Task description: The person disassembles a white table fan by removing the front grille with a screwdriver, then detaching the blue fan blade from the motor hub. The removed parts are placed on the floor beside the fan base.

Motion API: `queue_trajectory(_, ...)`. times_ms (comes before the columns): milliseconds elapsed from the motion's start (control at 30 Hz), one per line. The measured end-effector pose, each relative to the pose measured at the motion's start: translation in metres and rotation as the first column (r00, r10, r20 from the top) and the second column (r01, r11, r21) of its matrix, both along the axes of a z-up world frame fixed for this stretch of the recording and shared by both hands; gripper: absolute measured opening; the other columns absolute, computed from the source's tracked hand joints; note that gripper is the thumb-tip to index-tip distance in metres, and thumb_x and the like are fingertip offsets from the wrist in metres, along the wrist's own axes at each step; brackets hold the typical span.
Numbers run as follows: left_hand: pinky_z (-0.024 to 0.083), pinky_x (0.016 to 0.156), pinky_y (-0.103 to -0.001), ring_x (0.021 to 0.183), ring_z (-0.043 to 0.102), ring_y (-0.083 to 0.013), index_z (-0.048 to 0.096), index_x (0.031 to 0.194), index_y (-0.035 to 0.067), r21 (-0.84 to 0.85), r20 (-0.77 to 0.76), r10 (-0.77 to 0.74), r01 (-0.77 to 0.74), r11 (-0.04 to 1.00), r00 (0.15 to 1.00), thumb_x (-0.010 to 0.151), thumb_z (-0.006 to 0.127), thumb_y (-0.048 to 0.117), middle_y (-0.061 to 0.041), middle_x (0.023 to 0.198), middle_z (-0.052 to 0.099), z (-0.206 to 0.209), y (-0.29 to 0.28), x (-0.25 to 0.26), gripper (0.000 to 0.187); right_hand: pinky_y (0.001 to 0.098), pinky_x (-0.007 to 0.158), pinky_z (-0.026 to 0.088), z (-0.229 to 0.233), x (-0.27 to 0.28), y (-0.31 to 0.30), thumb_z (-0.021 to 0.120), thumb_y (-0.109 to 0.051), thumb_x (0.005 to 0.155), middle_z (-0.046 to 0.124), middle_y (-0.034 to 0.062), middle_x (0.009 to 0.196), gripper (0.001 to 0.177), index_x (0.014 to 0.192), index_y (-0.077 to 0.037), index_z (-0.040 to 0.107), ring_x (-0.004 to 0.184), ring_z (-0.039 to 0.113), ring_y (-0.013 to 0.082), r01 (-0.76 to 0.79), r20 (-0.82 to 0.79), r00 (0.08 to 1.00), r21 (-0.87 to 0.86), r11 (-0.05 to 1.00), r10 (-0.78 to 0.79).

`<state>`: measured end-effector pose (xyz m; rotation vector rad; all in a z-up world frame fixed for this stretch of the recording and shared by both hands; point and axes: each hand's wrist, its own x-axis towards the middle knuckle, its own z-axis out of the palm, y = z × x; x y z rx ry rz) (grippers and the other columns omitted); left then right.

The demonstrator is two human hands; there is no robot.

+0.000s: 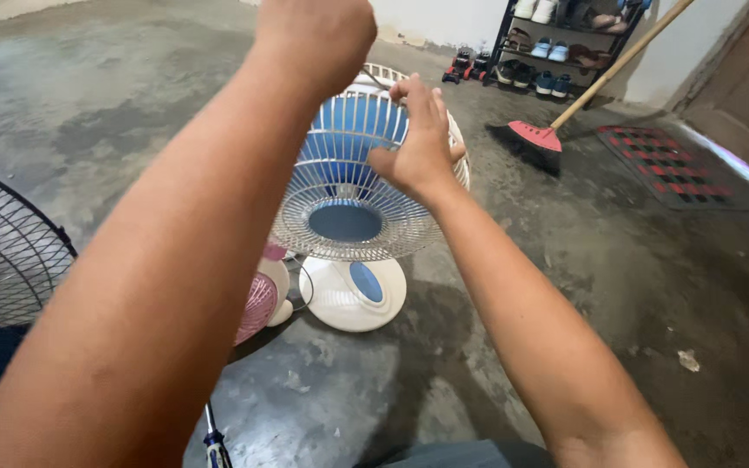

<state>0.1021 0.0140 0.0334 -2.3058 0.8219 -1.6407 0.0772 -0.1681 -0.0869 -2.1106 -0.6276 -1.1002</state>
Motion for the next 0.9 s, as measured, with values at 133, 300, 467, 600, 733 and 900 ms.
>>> queue_trajectory(133, 0.055, 0.061, -0.043, 0.072, 0.072, -0.0272, 0.081, 0.088, 0.015, 0.061, -0.186, 0.013, -0.002, 0.998, 0.983, 0.080, 0.074, 0.011, -0.009, 0.084, 0.075, 0.001, 0.019, 0.005, 0.012, 0.0562, 0.126, 0.017, 0.005, -0.005, -0.001, 0.081, -0.018, 0.062, 0.056, 0.0177, 0.136, 0.073, 0.126, -0.014, 0.048, 0.144, 0.036, 0.0500, -0.024, -0.068, 0.997, -0.009, 1.000, 0.024)
queue_trajectory(300, 0.055, 0.067, -0.046, 0.078, 0.071, -0.0271, 0.084, 0.097, 0.026, -0.051, -0.423, -0.072, 0.056, 0.997, 0.903, 0.083, 0.076, 0.015, -0.005, 0.088, 0.077, 0.000, 0.036, -0.011, 0.019, 0.0662, 0.115, 0.026, 0.019, -0.019, 0.000, 0.080, -0.020, 0.062, 0.060, 0.0111, 0.129, 0.068, 0.120, -0.021, 0.046, 0.147, 0.028, 0.0557, 0.053, -0.289, 0.956, -0.030, 0.998, -0.059)
queue_trajectory(467, 0.052, 0.066, -0.051, 0.074, 0.071, -0.0283, 0.084, 0.095, 0.025, 0.038, -0.349, -0.035, 0.051, 0.998, 0.936, 0.076, 0.076, 0.012, -0.004, 0.082, 0.077, 0.002, 0.033, -0.020, 0.024, 0.0761, 0.097, 0.027, 0.029, -0.026, 0.001, 0.081, -0.019, 0.061, 0.054, 0.0105, 0.136, 0.069, 0.120, -0.024, 0.046, 0.148, 0.025, 0.0536, 0.093, -0.404, 0.910, -0.029, 0.995, -0.096)
queue_trajectory(600, 0.055, 0.067, -0.046, 0.079, 0.073, -0.0286, 0.082, 0.083, 0.022, 0.063, -0.164, 0.023, -0.013, 0.998, 0.986, 0.077, 0.075, 0.011, -0.006, 0.083, 0.075, -0.001, 0.013, -0.020, 0.014, 0.0588, 0.118, 0.030, 0.026, -0.019, 0.001, 0.083, -0.020, 0.061, 0.057, 0.0147, 0.125, 0.072, 0.122, -0.020, 0.045, 0.136, 0.041, 0.0514, 0.019, -0.203, 0.979, -0.048, 0.999, -0.028)
queue_trajectory(733, 0.055, 0.062, -0.043, 0.077, 0.073, -0.0284, 0.081, 0.082, 0.019, 0.078, -0.021, -0.073, 0.074, 0.994, 0.997, 0.071, 0.074, 0.012, -0.006, 0.083, 0.074, 0.001, -0.007, -0.004, 0.015, 0.0534, 0.115, 0.033, 0.016, -0.015, 0.000, 0.082, -0.018, 0.061, 0.058, 0.0137, 0.122, 0.073, 0.124, -0.017, 0.046, 0.125, 0.050, 0.0445, -0.004, -0.143, 0.990, -0.072, 0.997, -0.006)
queue_trajectory(900, 0.055, 0.061, -0.043, 0.073, 0.072, -0.0299, 0.081, 0.085, 0.016, 0.059, -0.089, -0.149, 0.155, 0.986, 0.985, 0.074, 0.072, 0.006, -0.009, 0.080, 0.073, 0.000, -0.018, 0.032, 0.017, 0.0571, 0.119, 0.029, 0.017, -0.020, -0.001, 0.085, -0.017, 0.060, 0.057, 0.0151, 0.121, 0.078, 0.126, -0.011, 0.045, 0.123, 0.050, 0.0433, -0.036, -0.020, 0.999, -0.128, 0.991, 0.033)
